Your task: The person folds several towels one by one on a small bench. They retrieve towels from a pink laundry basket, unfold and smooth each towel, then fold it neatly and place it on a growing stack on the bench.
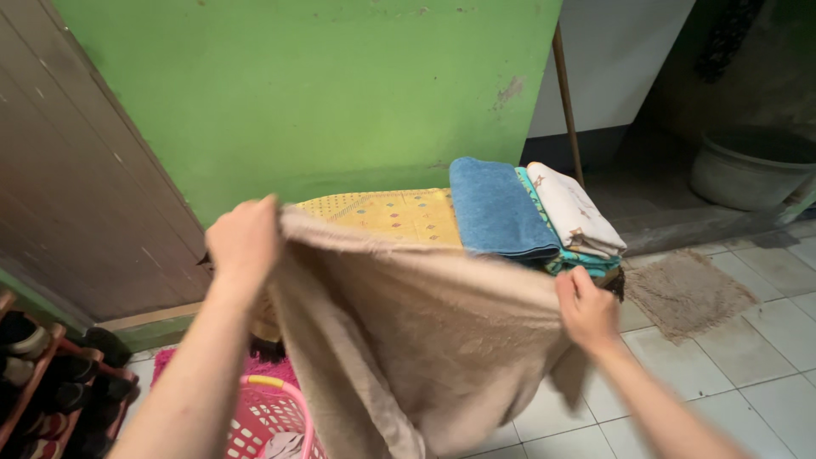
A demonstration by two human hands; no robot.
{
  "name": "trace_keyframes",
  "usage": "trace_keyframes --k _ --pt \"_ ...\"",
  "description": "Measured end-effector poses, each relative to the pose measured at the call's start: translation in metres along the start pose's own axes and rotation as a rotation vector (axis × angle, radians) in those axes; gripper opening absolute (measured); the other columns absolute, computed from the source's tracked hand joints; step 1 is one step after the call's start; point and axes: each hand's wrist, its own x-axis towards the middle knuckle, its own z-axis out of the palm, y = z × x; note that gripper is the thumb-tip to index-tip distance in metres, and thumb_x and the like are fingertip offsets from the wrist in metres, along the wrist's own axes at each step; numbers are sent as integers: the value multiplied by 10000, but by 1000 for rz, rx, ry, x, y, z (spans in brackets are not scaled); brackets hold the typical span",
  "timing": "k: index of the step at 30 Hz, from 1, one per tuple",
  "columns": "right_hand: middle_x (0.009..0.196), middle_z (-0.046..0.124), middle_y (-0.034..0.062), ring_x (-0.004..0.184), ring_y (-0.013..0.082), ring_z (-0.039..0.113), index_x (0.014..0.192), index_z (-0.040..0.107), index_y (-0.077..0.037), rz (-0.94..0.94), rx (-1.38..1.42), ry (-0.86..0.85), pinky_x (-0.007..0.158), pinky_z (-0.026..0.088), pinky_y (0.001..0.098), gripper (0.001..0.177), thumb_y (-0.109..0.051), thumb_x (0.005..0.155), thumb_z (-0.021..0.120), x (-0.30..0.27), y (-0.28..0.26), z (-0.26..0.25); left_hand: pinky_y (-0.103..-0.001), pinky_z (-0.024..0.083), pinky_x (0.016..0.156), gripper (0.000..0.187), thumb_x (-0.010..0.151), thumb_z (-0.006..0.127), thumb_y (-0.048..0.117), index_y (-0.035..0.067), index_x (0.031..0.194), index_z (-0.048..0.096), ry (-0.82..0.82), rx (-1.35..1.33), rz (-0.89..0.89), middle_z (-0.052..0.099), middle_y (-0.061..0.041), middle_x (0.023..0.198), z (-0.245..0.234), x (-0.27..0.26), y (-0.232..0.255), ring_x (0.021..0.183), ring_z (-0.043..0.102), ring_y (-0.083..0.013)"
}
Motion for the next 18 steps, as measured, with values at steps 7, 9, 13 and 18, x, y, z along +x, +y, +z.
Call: trace_keyframes --k 7,9,13,18 --pt "815 684 24 727 252 693 920 627 -175 -570 -485 -79 596 542 381 236 -228 717 735 57 1 -115 -500 586 717 160 939 545 143 142 991 697 -123 61 -99 755 -128 966 75 -46 -63 885 747 -365" --pt "875 694 19 786 264 693 928 623 -185 -465 -543 -6 618 538 381 203 -196 754 727 64 8 -132 -502 587 732 161 941 548 151 153 1002 697 -160 77 -167 759 -128 971 83 -58 -78 905 749 -365" --pt "869 718 72 828 320 686 1014 713 -197 -132 -642 87 677 531 446 152 -179 864 701 70 20 -161 -507 587 745 193 992 545 160 153 1095 708 -176 83 -300 763 -170 984 93 -75 -110 926 746 -390" --pt "910 699 220 831 373 693 1250 729 -140 155 -116 176 771 533 486 306 -165 1003 549 63 38 -140 -497 570 893 355 839 621 141 140 1166 760 -255 -253 -454 761 -219 1089 154 -77 -123 1010 734 -409"
